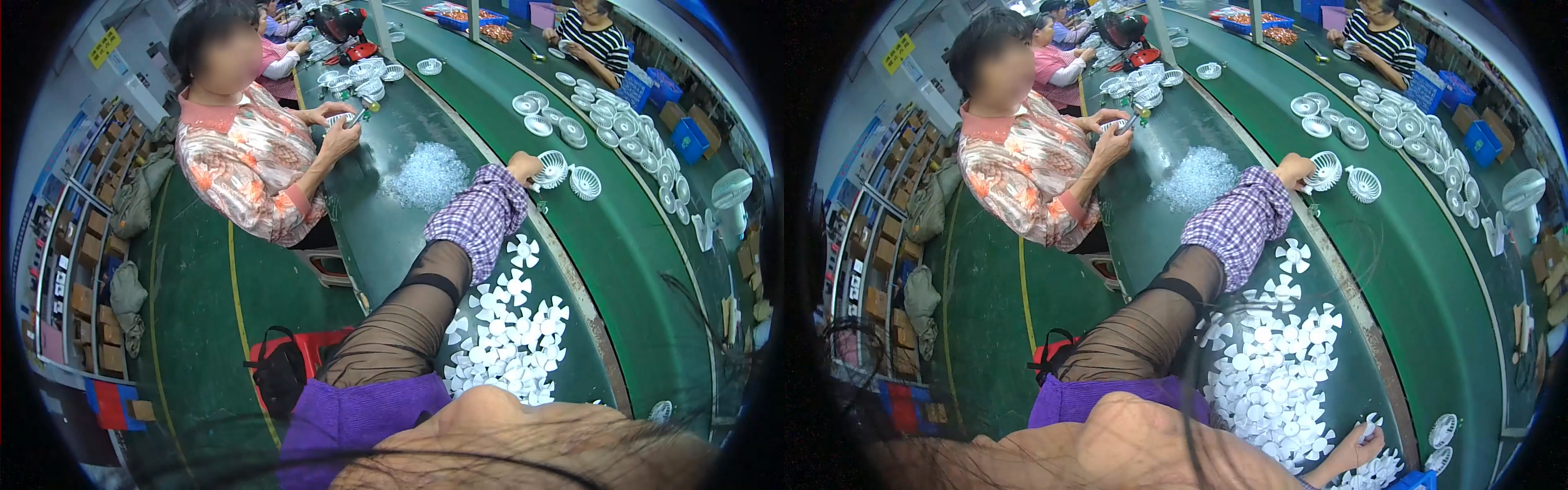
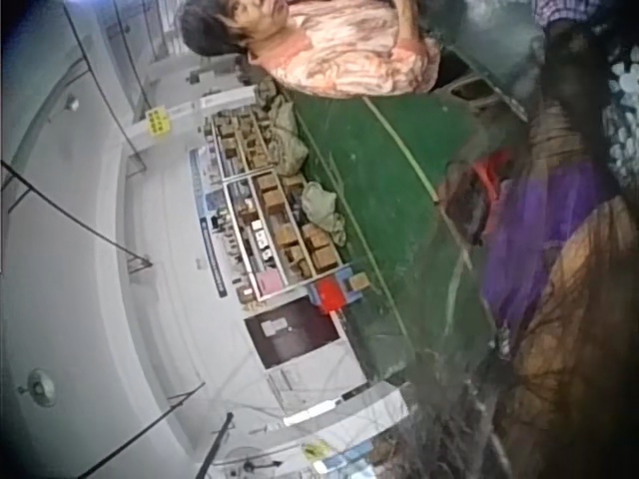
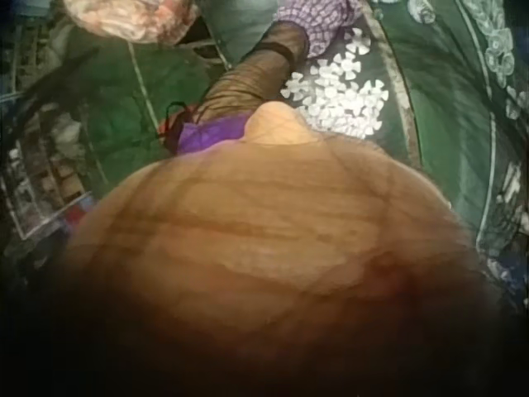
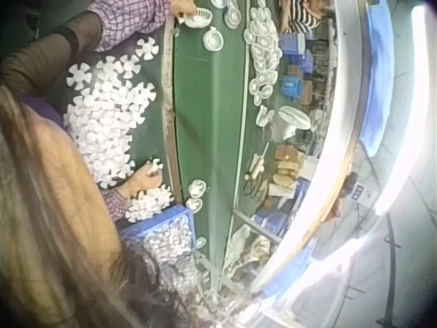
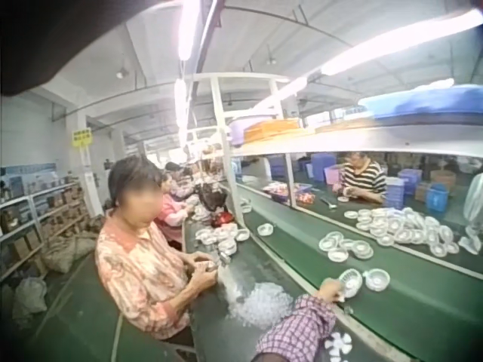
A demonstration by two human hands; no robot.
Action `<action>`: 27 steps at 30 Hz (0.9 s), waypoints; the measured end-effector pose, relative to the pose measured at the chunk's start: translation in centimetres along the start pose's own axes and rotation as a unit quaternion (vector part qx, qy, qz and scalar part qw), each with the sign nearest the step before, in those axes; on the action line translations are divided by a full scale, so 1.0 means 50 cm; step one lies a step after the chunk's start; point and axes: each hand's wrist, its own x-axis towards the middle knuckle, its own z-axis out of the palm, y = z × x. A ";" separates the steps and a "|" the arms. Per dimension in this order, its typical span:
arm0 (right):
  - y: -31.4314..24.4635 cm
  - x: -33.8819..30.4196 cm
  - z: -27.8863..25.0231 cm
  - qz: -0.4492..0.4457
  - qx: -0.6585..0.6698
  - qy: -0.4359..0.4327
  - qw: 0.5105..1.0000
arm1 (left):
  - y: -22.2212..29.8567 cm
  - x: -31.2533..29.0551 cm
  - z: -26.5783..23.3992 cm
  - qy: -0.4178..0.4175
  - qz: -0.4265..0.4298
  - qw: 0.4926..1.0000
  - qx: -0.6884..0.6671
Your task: The person assembles fans by hand, picking up a fan blade and a fan housing, pressing the blade into the housing, and placing the assembled unit onto a conveyor belt.
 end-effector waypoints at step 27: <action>-0.517 0.110 -0.044 -0.405 0.157 -0.016 0.901 | -0.026 -0.668 0.048 -0.400 0.184 0.895 -0.068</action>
